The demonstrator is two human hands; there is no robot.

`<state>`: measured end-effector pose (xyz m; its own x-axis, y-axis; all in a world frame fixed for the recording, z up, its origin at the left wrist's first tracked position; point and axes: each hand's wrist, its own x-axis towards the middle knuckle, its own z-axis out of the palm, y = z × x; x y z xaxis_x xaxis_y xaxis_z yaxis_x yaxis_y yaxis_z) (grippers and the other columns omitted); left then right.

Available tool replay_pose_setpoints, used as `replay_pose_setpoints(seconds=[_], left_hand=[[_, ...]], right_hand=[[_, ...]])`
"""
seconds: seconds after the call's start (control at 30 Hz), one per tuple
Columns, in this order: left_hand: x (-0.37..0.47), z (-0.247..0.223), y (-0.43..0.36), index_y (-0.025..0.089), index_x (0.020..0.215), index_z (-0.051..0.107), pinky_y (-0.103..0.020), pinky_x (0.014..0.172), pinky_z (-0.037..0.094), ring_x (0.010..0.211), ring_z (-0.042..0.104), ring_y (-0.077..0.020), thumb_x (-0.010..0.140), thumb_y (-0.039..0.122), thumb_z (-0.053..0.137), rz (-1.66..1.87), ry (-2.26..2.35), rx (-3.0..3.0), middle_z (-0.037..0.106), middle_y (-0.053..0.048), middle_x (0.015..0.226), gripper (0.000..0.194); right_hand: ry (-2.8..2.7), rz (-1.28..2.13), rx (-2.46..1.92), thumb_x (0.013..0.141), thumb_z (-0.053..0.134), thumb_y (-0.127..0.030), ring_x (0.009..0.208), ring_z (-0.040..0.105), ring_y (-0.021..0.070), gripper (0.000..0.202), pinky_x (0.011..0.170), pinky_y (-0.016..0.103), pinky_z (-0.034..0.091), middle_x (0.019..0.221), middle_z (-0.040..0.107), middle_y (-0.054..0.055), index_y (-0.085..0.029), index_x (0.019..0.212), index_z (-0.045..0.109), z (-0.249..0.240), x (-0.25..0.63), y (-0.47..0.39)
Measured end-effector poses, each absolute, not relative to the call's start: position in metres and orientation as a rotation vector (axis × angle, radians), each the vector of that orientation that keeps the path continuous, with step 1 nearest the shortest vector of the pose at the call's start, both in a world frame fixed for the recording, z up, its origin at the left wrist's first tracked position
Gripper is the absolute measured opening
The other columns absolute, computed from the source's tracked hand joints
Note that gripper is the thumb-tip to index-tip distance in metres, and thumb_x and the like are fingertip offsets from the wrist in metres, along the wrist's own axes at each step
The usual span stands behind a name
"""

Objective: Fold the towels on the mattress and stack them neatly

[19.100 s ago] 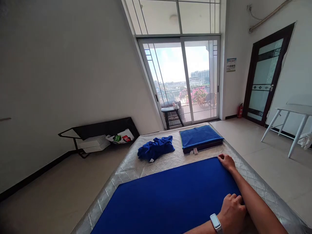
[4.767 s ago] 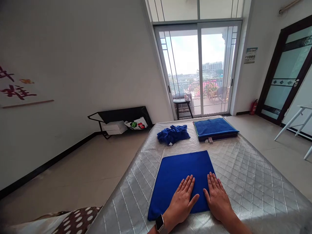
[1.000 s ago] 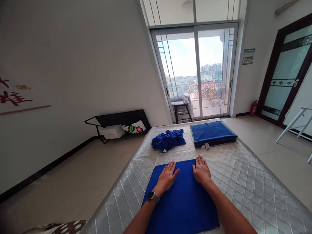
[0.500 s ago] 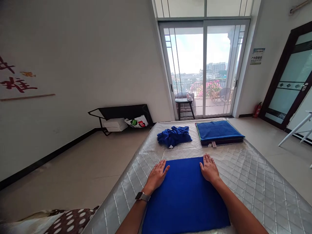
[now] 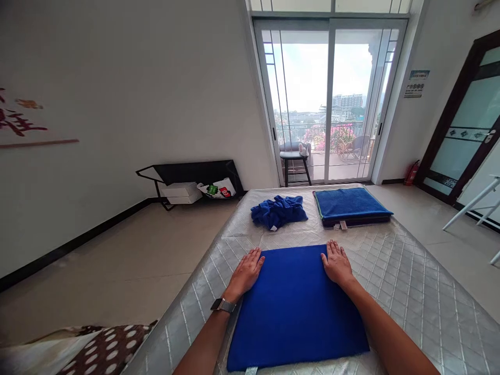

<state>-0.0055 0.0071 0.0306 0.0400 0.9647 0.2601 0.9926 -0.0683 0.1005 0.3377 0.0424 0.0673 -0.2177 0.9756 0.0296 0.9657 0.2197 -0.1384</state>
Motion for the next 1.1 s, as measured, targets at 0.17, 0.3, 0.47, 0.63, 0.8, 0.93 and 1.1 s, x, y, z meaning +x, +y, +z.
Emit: replay_pose_setpoints(seconds=[0.17,0.3,0.47,0.63,0.8,0.93,1.1], left_hand=[[-0.010,0.030,0.008,0.018,0.142,0.052,-0.047,0.118,0.033,0.143,0.040,-0.0259,0.101,0.033,0.033,-0.546,-2.075,-2.236,0.052,-0.010,0.149,0.048],[-0.011,0.035,0.011,0.016,0.136,0.057,-0.045,0.116,0.035,0.139,0.046,-0.0248,0.101,0.034,0.030,-0.657,-2.157,-2.222,0.057,-0.011,0.145,0.047],[-0.010,0.044,0.020,0.019,0.121,0.064,-0.041,0.111,0.040,0.126,0.057,-0.0230,0.101,0.032,0.032,-0.745,-2.191,-2.185,0.065,-0.010,0.133,0.041],[-0.009,0.049,0.026,0.020,0.105,0.067,-0.040,0.105,0.044,0.117,0.061,-0.0246,0.095,0.030,0.045,-0.862,-2.229,-2.144,0.070,-0.010,0.119,0.026],[-0.009,0.050,0.026,0.019,0.096,0.066,-0.041,0.101,0.045,0.114,0.063,-0.0266,0.091,0.029,0.050,-1.031,-2.276,-2.101,0.070,-0.012,0.112,0.020],[-0.009,0.052,0.026,0.020,0.092,0.066,-0.039,0.098,0.047,0.108,0.065,-0.0257,0.089,0.031,0.053,-1.197,-2.300,-2.082,0.071,-0.011,0.107,0.017],[-0.007,0.054,0.026,0.022,0.092,0.065,-0.036,0.090,0.051,0.094,0.071,-0.0231,0.088,0.036,0.053,-1.422,-2.327,-2.068,0.075,-0.006,0.092,0.019]], right_hand=[[-2.357,0.200,-1.891,0.102,0.023,-0.041,0.151,0.018,0.0208,0.064,0.122,0.039,0.015,0.162,0.026,0.012,-0.008,0.156,0.026,0.073,0.338,0.040],[-2.327,0.235,-1.874,0.101,0.026,-0.038,0.150,0.023,0.0227,0.062,0.122,0.039,0.017,0.161,0.030,0.013,-0.006,0.154,0.031,0.077,0.337,0.040],[-2.166,0.213,-1.790,0.101,0.029,-0.030,0.142,0.040,0.0208,0.052,0.117,0.033,0.028,0.153,0.046,0.011,-0.014,0.145,0.051,0.080,0.348,0.045],[-2.015,0.221,-1.800,0.099,0.034,-0.026,0.130,0.051,0.0215,0.046,0.110,0.032,0.037,0.139,0.060,0.010,-0.017,0.136,0.060,0.077,0.363,0.056],[-1.932,0.203,-1.799,0.096,0.044,-0.027,0.123,0.056,0.0229,0.038,0.103,0.033,0.041,0.131,0.064,0.009,-0.020,0.125,0.066,0.069,0.367,0.064],[-1.877,0.235,-1.745,0.093,0.047,-0.028,0.116,0.059,0.0231,0.031,0.099,0.033,0.043,0.123,0.066,0.009,-0.021,0.114,0.069,0.068,0.369,0.066],[-1.814,0.321,-1.657,0.093,0.045,-0.029,0.105,0.063,0.0221,0.028,0.096,0.033,0.045,0.106,0.071,0.007,-0.021,0.105,0.069,0.069,0.374,0.068]])
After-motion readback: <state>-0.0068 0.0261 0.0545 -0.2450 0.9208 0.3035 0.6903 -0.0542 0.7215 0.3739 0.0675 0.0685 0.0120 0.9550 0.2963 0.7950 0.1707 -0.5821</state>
